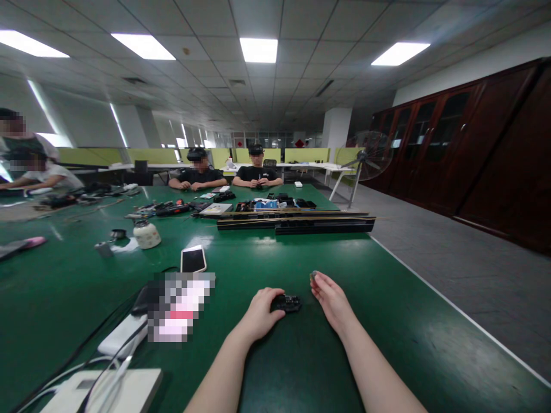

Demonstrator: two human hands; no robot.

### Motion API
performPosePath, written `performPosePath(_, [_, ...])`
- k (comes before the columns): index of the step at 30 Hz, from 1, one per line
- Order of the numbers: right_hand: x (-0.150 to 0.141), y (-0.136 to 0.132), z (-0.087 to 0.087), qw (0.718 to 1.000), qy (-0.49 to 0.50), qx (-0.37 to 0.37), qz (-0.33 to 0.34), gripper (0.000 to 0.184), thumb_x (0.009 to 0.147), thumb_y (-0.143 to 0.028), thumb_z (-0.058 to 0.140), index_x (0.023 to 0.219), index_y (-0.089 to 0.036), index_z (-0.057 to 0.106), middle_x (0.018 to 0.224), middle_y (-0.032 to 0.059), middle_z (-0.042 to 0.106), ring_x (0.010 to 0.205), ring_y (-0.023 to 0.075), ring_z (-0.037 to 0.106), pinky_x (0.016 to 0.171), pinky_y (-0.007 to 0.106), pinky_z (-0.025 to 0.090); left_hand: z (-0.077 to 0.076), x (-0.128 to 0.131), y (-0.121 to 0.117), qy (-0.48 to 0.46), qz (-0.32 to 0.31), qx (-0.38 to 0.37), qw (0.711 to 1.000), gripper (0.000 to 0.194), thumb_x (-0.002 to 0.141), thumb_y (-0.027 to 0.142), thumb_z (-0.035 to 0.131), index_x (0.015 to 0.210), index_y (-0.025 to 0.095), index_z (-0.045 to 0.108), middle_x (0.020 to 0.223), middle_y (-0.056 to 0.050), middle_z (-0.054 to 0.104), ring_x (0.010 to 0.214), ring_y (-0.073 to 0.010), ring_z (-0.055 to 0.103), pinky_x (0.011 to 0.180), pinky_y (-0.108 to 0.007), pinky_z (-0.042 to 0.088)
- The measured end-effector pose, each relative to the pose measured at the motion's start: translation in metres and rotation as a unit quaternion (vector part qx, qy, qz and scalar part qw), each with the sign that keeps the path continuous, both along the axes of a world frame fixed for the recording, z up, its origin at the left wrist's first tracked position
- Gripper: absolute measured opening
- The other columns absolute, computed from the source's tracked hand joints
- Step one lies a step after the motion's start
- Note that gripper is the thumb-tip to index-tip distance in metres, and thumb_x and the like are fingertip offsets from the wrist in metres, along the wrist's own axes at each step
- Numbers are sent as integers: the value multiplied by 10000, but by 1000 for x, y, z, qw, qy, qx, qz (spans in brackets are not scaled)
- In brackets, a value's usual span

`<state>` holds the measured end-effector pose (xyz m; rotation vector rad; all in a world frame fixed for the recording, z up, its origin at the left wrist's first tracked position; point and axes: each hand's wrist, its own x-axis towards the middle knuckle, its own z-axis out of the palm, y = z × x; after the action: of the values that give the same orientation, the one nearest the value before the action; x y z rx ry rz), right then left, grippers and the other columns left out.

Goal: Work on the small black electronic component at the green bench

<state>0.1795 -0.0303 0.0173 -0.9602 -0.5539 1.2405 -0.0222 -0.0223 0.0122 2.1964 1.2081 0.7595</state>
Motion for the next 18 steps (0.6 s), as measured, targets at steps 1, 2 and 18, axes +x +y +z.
performPosePath(1, [-1, 0, 0, 1000, -5, 0, 0, 361, 475, -358, 830, 784, -222, 702, 748, -12, 700, 678, 119, 604, 635, 222, 457, 0, 0, 0, 0, 0, 0, 1000, 423, 686, 126, 640, 1098, 204, 585, 1056, -62, 609, 1023, -239, 524, 919, -354, 388])
performPosePath(2, [-1, 0, 0, 1000, -10, 1, 0, 364, 477, -358, 828, 790, -221, 703, 755, -9, 701, 681, 122, 604, 636, 226, 456, 1, 0, 0, 0, 0, -1, 1000, 425, 686, 123, 639, 1100, 202, 585, 1055, -63, 610, 1022, -239, 524, 918, -352, 389])
performPosePath(18, [-8, -2, 0, 991, -131, 26, 6, 412, 506, -424, 800, 837, -205, 687, 851, 33, 715, 832, 186, 627, 750, 293, 460, 1, 0, -1, -1, -2, -3, 1000, 430, 698, 129, 631, 1117, 208, 574, 1062, -56, 601, 1038, -235, 512, 928, -352, 386])
